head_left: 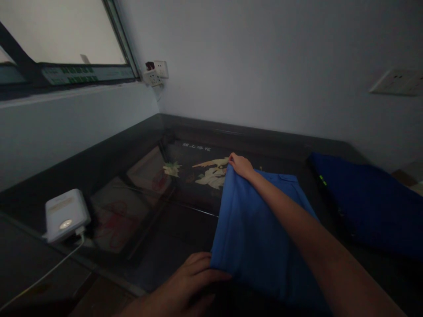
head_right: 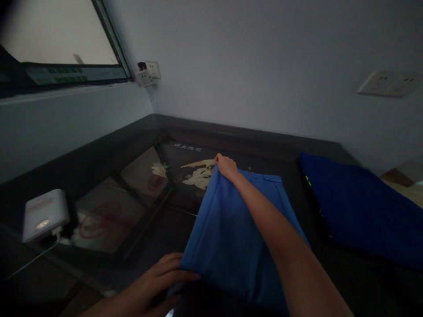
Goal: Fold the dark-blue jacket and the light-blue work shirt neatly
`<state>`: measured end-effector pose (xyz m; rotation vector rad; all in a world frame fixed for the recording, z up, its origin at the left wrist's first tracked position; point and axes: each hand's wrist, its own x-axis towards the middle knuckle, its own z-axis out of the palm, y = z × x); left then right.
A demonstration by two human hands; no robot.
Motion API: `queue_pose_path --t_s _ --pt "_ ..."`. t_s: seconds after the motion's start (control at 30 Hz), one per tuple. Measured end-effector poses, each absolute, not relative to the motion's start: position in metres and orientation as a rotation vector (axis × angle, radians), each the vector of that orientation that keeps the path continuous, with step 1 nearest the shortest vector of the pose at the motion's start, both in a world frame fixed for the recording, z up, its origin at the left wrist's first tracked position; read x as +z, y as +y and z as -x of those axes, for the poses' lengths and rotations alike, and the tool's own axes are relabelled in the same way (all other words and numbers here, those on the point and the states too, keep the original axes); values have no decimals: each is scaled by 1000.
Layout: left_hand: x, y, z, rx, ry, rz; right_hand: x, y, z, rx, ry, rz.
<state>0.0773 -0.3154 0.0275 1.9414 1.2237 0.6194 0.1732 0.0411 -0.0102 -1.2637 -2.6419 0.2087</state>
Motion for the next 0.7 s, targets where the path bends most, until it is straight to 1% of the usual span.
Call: queue_pose_path --t_s 0.4,0.57,0.7 --pt "19 -327 -72 592 1315 -1806 -20 32 -170 182 -2551 1302" --pt "17 -330 -74 630 1269 -1834 -27 30 -173 121 -2500 1199" --pt "11 -332 -72 710 1370 -1729 -29 31 -174 95 -2480 1182"
